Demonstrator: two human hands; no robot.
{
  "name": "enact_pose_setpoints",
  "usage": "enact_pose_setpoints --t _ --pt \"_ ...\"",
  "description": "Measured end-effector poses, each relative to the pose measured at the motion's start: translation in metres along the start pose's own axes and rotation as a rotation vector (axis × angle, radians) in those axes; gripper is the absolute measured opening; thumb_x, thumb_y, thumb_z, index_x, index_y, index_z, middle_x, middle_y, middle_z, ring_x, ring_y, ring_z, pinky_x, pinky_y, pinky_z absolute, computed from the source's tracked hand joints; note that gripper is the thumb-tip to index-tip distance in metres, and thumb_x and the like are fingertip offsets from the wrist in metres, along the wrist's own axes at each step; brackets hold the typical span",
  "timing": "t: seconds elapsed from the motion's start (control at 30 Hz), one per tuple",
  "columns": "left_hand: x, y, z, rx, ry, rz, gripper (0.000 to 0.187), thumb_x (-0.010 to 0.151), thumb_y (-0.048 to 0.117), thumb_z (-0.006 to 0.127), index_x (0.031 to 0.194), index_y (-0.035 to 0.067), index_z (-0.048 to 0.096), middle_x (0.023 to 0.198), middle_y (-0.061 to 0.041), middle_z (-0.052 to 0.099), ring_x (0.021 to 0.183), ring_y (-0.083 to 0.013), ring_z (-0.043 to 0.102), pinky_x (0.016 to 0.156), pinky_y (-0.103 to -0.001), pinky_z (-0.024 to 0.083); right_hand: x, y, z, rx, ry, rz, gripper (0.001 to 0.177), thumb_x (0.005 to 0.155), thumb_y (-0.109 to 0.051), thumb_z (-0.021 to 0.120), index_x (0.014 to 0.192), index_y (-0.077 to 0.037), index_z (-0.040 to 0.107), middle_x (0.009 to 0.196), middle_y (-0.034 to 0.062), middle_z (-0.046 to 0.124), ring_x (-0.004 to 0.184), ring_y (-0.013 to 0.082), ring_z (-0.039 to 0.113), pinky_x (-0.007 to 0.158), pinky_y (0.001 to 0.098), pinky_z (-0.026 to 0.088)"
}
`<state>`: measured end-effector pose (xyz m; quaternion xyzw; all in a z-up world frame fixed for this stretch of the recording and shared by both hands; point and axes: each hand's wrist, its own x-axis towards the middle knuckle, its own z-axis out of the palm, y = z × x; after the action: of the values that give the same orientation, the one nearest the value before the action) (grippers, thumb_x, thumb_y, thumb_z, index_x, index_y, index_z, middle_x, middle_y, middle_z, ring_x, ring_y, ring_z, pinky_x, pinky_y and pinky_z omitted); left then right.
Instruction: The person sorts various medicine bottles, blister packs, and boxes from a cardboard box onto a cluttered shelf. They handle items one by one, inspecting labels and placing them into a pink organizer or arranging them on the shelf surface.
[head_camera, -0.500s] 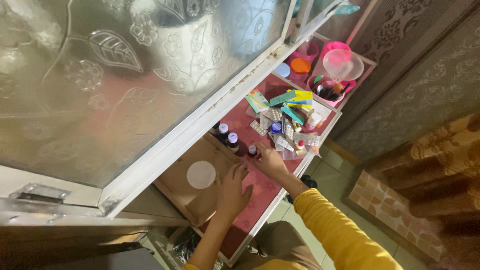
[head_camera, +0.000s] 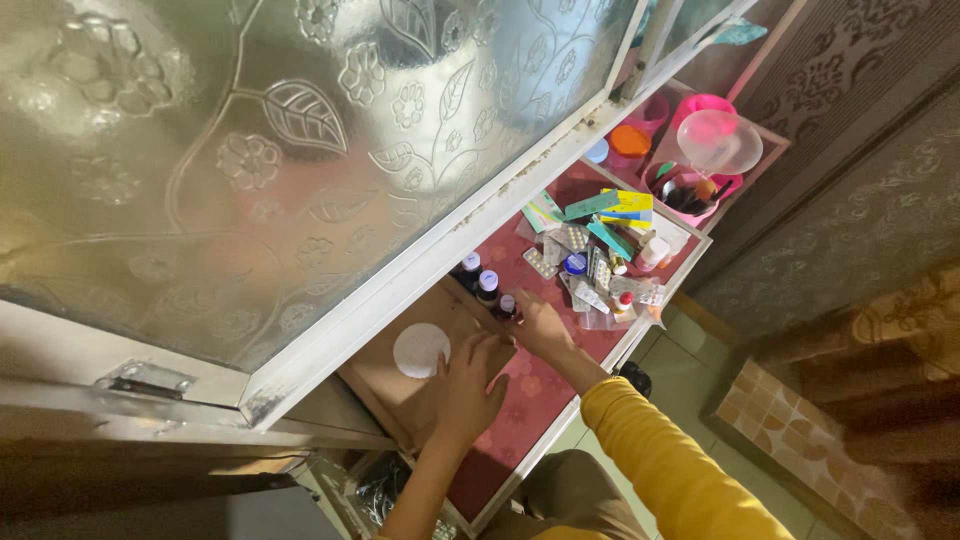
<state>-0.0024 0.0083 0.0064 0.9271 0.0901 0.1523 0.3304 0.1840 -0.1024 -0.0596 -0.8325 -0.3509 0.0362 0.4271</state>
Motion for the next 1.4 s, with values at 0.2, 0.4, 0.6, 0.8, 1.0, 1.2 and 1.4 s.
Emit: enact_pose_setpoints --t 0.2,0.4,0.6,0.8,1.0,1.2,1.4 --pt "0.001 0.001 0.003 0.009 -0.004 0.001 0.062 0.081 0.021 0.077 0.138 0.017 0.054 0.142 -0.009 0.051 0.136 -0.0354 0.046 0.113 -0.071 0.023 0.002 0.007 0.004 0.063 0.048 -0.086 0.054 0.072 0.004 0.069 0.125 -0.006 0.062 0.112 0.0182 0.068 0.086 0.0313 0.074 0.076 0.0400 0.061" --pt "0.000 0.017 0.007 -0.129 0.017 0.059 0.056 0.083 0.019 0.074 0.136 0.018 0.056 0.141 -0.009 0.057 0.130 -0.0340 0.054 0.110 -0.061 0.036 -0.013 -0.014 -0.015 0.080 0.054 -0.014 0.055 0.077 0.001 0.071 0.130 -0.004 0.058 0.116 0.0189 0.065 0.088 0.0299 0.074 0.076 0.0402 0.059" --pt "0.017 0.039 0.032 -0.055 0.108 0.253 0.062 0.080 0.017 0.077 0.137 0.007 0.052 0.136 -0.015 0.057 0.126 -0.0373 0.053 0.111 -0.068 0.027 -0.036 -0.043 -0.055 0.109 0.137 0.189 0.041 0.088 0.006 0.057 0.126 -0.006 0.067 0.116 0.0178 0.066 0.086 0.0283 0.075 0.075 0.0388 0.058" --pt "0.043 0.072 0.073 -0.042 -0.036 0.274 0.060 0.081 0.018 0.076 0.136 0.009 0.054 0.139 -0.014 0.057 0.130 -0.0364 0.051 0.112 -0.068 0.026 -0.072 -0.052 -0.113 0.208 0.354 0.342 0.029 0.094 0.000 0.060 0.120 -0.007 0.068 0.106 0.0140 0.072 0.087 0.0222 0.078 0.074 0.0328 0.062" --pt "0.076 0.108 0.113 -0.064 -0.164 0.330 0.061 0.080 0.019 0.077 0.134 0.008 0.052 0.138 -0.013 0.056 0.131 -0.0362 0.050 0.115 -0.068 0.023 -0.105 -0.025 -0.163 0.065 0.538 0.334 0.028 0.090 -0.001 0.066 0.118 -0.005 0.069 0.106 0.0145 0.070 0.088 0.0253 0.075 0.076 0.0341 0.061" --pt "0.119 0.145 0.133 -0.064 -0.214 0.366 0.058 0.079 0.015 0.075 0.134 0.013 0.055 0.137 -0.008 0.057 0.130 -0.0314 0.053 0.115 -0.068 0.024 -0.112 0.010 -0.202 0.049 0.589 0.445 0.026 0.090 -0.003 0.065 0.116 -0.006 0.071 0.102 0.0132 0.069 0.086 0.0249 0.076 0.075 0.0333 0.063" --pt "0.172 0.173 0.152 0.069 -0.177 0.402 0.060 0.077 0.017 0.077 0.133 0.013 0.053 0.133 -0.007 0.056 0.129 -0.0306 0.052 0.115 -0.069 0.022 -0.110 0.032 -0.236 -0.002 0.537 0.429 0.028 0.090 -0.007 0.067 0.117 -0.007 0.071 0.105 0.0119 0.068 0.090 0.0243 0.074 0.077 0.0347 0.061"
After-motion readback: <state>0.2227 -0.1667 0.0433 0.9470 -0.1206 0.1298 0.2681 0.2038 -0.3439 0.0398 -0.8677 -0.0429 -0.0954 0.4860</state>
